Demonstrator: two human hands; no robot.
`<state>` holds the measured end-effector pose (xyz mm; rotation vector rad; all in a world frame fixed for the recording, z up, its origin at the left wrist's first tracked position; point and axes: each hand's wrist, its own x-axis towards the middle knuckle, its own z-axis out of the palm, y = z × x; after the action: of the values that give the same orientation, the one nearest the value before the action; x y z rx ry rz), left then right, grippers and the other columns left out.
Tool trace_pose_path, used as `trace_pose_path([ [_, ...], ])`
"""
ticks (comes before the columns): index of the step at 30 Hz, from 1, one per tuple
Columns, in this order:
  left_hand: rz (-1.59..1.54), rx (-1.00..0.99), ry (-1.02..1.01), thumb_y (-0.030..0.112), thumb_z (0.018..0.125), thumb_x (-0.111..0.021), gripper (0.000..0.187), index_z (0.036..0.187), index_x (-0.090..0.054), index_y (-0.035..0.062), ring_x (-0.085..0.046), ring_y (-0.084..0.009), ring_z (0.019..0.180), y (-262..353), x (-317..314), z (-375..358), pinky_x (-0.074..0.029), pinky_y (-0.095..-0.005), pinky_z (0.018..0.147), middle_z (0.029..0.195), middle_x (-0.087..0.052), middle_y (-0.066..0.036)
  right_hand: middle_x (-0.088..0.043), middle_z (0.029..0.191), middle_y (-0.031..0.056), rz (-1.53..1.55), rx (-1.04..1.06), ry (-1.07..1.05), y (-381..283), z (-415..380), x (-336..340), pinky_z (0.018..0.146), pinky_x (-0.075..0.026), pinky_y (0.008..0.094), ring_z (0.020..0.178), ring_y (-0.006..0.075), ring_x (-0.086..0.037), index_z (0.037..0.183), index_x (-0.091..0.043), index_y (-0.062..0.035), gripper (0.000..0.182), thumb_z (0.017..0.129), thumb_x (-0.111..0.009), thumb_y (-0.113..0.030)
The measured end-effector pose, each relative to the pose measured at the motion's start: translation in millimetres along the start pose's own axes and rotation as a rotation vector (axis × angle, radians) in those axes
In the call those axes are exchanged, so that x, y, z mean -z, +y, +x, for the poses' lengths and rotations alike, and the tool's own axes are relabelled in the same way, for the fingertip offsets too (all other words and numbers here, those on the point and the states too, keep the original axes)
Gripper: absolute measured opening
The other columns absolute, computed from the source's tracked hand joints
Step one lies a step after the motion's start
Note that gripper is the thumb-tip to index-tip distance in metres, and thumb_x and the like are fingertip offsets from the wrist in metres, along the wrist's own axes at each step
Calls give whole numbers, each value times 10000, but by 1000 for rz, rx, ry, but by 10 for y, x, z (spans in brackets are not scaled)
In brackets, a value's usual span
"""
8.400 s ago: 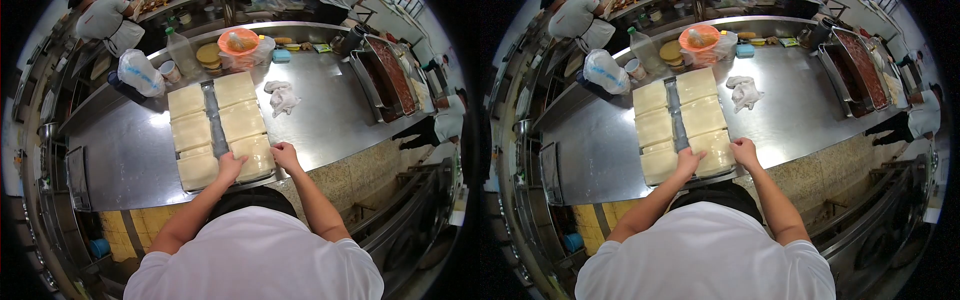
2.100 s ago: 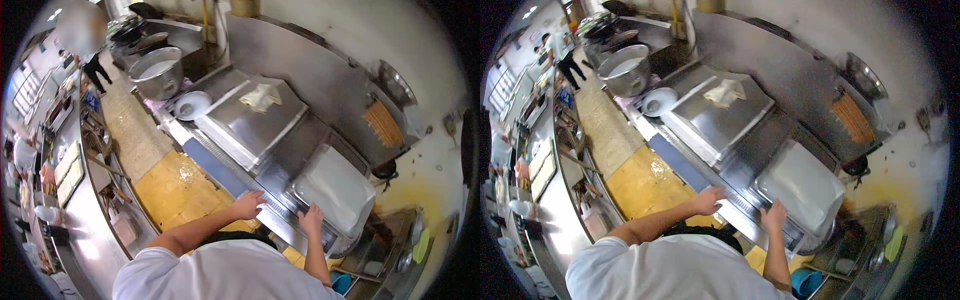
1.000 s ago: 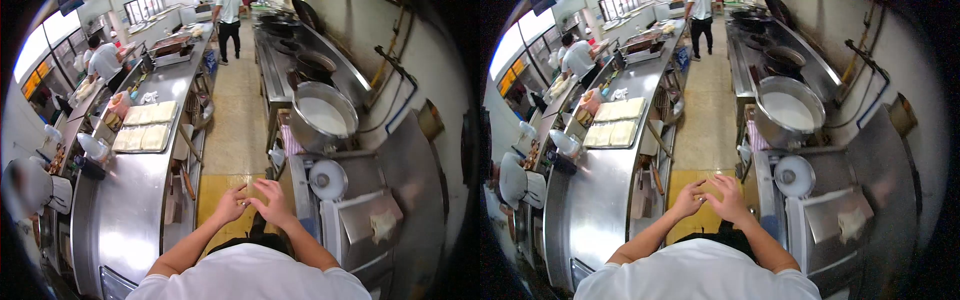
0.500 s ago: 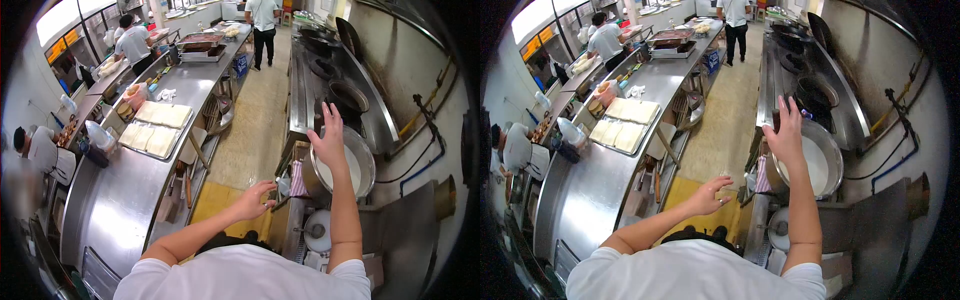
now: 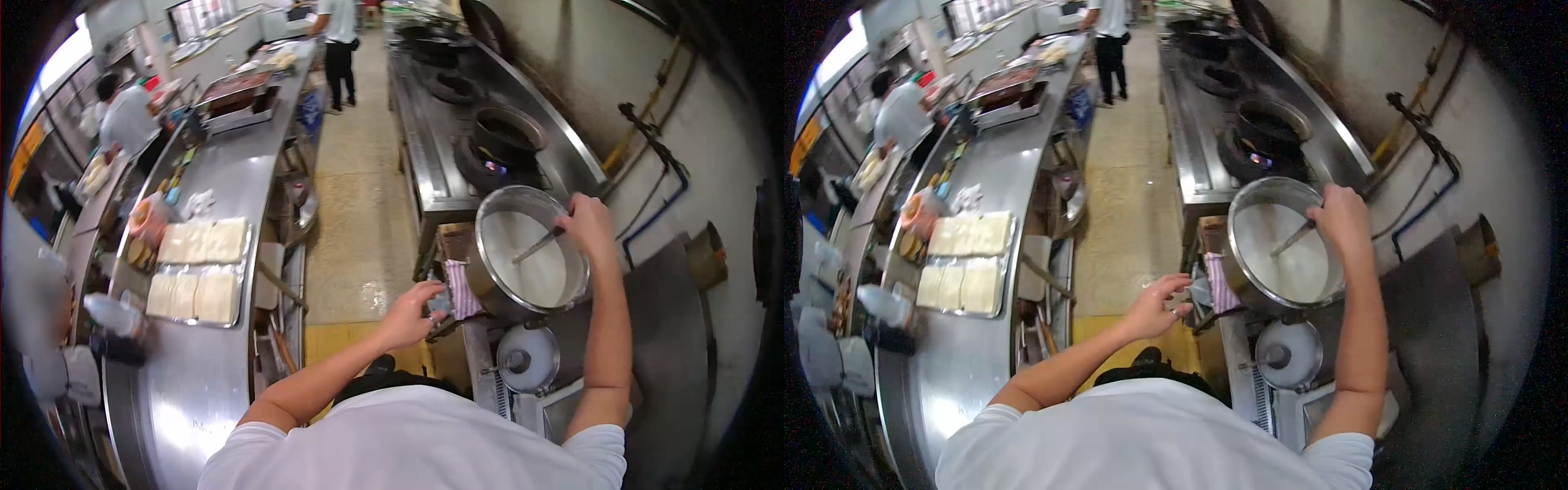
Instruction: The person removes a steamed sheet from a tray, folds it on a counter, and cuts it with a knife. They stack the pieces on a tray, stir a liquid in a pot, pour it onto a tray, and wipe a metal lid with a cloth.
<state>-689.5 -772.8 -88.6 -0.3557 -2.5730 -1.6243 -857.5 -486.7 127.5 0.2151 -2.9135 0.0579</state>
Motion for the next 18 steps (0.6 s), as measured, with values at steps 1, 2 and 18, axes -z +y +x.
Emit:
trace_pose_path([
  [1, -21, -12, -24, 163, 911, -757, 483, 1349, -597, 38, -632, -299, 1175, -25, 43, 72, -553, -414, 958, 1434, -562, -149, -736, 964, 229, -157, -24, -87, 58, -70, 106, 832, -568, 475, 946, 400, -719, 932, -734, 7, 297, 796, -807, -246],
  [2, -39, -22, -46, 160, 911, -756, 477, 1345, -601, 36, -634, -298, 1175, -43, 88, 144, -555, -414, 955, 1436, -561, -150, -745, 948, 212, -308, -47, -180, 90, -143, 151, 827, -576, 466, 937, 381, -730, 900, -754, -3, 270, 792, -800, -246],
  [18, 65, -424, -206, 255, 933, -735, 415, 1293, -646, 70, -716, -257, 874, -81, -341, 1263, -574, -383, 824, 1387, -589, -154, -744, 819, 171, -471, -12, -503, -478, -1220, 281, 738, -600, 437, 810, 324, -749, 769, -765, -62, 134, 799, -698, -175],
])
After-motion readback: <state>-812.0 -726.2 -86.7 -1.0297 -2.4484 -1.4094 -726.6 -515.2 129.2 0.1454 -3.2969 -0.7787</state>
